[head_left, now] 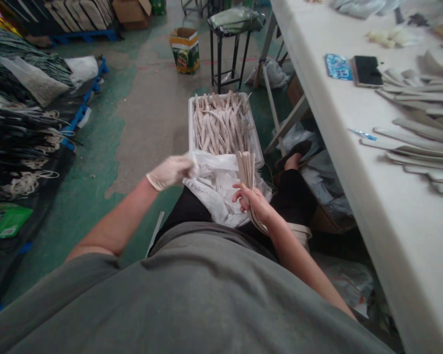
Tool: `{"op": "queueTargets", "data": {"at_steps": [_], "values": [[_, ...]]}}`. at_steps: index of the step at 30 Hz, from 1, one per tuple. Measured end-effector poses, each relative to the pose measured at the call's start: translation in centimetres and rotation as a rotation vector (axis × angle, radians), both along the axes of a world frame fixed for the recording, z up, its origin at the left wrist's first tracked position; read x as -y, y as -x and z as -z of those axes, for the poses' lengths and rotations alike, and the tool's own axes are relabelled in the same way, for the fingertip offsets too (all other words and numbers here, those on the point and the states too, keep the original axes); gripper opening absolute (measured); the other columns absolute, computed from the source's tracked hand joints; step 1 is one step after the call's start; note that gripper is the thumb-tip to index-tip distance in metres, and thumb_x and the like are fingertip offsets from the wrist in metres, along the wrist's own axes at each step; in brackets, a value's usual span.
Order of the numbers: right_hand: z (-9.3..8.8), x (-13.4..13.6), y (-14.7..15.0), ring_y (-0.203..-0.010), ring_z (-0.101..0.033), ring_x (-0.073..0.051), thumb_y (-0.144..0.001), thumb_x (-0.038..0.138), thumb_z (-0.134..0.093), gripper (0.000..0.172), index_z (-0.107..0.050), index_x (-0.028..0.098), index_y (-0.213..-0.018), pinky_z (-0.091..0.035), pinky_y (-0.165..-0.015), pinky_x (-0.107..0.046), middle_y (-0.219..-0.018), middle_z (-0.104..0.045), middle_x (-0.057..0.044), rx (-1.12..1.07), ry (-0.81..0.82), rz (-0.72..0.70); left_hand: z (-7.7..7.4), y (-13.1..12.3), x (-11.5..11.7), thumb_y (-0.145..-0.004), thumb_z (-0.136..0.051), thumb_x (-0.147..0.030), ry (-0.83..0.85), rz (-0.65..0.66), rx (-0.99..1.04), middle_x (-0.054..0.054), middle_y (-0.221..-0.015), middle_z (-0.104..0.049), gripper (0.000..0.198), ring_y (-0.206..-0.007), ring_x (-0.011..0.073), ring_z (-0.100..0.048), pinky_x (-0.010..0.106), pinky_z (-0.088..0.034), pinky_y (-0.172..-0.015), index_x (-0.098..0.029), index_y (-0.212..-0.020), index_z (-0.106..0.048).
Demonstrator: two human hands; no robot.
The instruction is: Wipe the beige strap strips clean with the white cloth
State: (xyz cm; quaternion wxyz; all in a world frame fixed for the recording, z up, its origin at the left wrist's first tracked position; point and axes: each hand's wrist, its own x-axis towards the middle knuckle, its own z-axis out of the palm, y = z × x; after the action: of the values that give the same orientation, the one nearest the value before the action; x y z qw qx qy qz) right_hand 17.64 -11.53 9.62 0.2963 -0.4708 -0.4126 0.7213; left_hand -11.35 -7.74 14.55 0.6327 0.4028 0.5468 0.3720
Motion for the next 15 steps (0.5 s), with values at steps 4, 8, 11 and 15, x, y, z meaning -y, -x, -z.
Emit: {"op": "queueTargets", "data": {"at_steps": [4,8,11,15], "values": [[0.3,1.6,-0.7,-0.041,-0.034,-0.006,-0.079,0.06,-0.067,0.044,-0.061,0.019,-0.096,-0.036,-0.041,-0.022,-0.07,-0.066,0.001,-0.173,0.129,0.072,-9.1,11.0,-2.6,-0.107,-0.037,-0.03,-0.58,-0.638,0.318,-0.012,-0.088,-0.069,0.031,-0.091,-0.0008,-0.066,0.013,-0.049,-0.084,-0.02,-0.102,-0.066],[0.9,3.1,-0.7,-0.045,-0.043,-0.007,-0.078,0.053,-0.072,0.038,-0.067,0.017,-0.089,-0.032,-0.042,-0.022,-0.072,-0.065,-0.001,-0.193,0.156,0.089,-11.1,13.0,-1.4,-0.108,-0.036,-0.045,-0.61,-0.794,0.531,-0.013,-0.08,-0.068,0.036,-0.074,-0.0011,-0.063,0.01,-0.048,-0.074,-0.02,-0.101,-0.061],[0.6,4.0,-0.7,-0.05,-0.05,-0.009,-0.077,0.052,-0.074,0.038,-0.07,0.016,-0.088,-0.037,-0.046,-0.023,-0.071,-0.066,-0.002,-0.123,0.154,0.05,-5.8,7.2,0.6,-0.106,-0.043,-0.036,-0.233,-0.836,0.619,-0.009,-0.061,-0.06,0.037,-0.052,0.004,-0.054,0.015,-0.048,-0.057,-0.02,-0.076,-0.057],[-0.4,5.1,-1.0,-0.048,-0.051,-0.01,-0.077,0.051,-0.074,0.035,-0.065,0.017,-0.078,-0.04,-0.048,-0.023,-0.065,-0.067,-0.002,0.008,0.167,-0.033,3.0,-2.0,3.7,-0.099,-0.06,-0.031,0.347,-0.786,0.716,-0.007,-0.051,-0.052,0.035,-0.045,0.005,-0.052,0.016,-0.047,-0.049,-0.016,-0.068,-0.053]]}}
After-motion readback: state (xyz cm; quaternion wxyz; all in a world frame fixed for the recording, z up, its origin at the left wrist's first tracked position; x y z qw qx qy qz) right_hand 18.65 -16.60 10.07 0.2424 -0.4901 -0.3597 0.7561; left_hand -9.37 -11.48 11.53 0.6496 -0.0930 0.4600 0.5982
